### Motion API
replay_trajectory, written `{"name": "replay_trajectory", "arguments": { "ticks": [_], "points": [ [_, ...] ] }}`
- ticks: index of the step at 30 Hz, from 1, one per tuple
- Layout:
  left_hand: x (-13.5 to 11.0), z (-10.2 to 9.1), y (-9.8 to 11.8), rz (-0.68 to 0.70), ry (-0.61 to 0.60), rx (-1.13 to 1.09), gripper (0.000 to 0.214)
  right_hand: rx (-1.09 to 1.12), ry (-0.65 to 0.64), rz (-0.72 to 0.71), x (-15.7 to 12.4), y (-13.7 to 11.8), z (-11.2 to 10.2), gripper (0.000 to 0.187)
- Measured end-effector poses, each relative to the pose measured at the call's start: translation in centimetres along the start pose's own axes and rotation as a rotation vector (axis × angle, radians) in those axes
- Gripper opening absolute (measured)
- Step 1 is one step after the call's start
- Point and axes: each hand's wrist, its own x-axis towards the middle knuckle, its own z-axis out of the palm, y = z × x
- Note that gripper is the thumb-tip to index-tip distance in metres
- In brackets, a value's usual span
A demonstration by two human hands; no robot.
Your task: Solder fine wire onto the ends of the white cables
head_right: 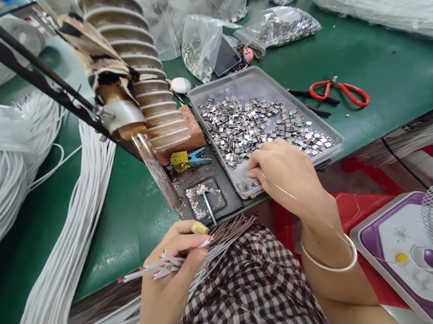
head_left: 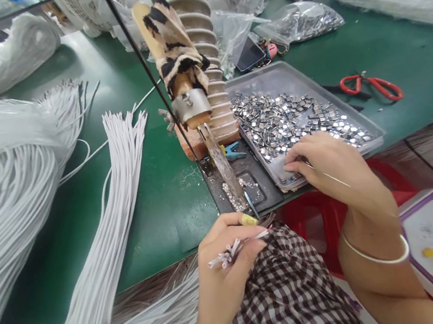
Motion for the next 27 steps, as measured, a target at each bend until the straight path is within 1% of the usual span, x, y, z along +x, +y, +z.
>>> {"name": "replay_trajectory", "arguments": {
  "ticks": [2,4,6,9,12,16,19,21,24,25,27],
  "points": [
    [0.1,0.2,0.1,-0.037,0.030,-0.007,0.014,0.016,0.020,0.004,0.1,-0.6,-0.1,0.020],
    [0.2,0.2,0.4,-0.087,0.043,-0.031,0.017,0.088,0.051,0.014,-0.3,-1.9,-0.6,0.014],
    [0.4,0.3,0.7,-0.122,0.030,-0.058,0.018,0.275,0.067,0.007,-1.1,-3.8,-1.1,0.011],
    [0.6,0.3,1.2,-0.116,-0.002,-0.073,0.019,0.601,0.042,-0.083,-2.7,-6.6,-1.3,0.016],
    [0.7,0.3,1.5,-0.088,0.000,-0.061,0.020,0.742,0.076,-0.130,-3.9,-8.1,-0.6,0.014],
    [0.8,0.3,1.6,-0.077,0.018,-0.042,0.020,0.789,0.083,-0.118,-4.4,-8.2,0.2,0.011],
    [0.8,0.4,1.7,-0.074,0.022,-0.027,0.021,0.796,0.083,-0.124,-4.3,-8.1,0.2,0.011],
    [0.8,0.4,1.7,-0.073,0.025,-0.021,0.021,0.762,0.097,-0.147,-4.3,-8.1,0.2,0.009],
    [0.8,0.4,1.9,-0.082,0.042,-0.024,0.022,0.677,0.175,-0.148,-4.7,-8.3,0.2,0.027],
    [0.9,0.3,1.9,-0.086,0.049,-0.030,0.022,0.656,0.215,-0.123,-4.9,-8.4,0.2,0.029],
    [1.0,0.2,2.0,-0.089,0.064,-0.041,0.021,0.657,0.296,-0.063,-5.3,-8.6,0.2,0.027]
  ]
}}
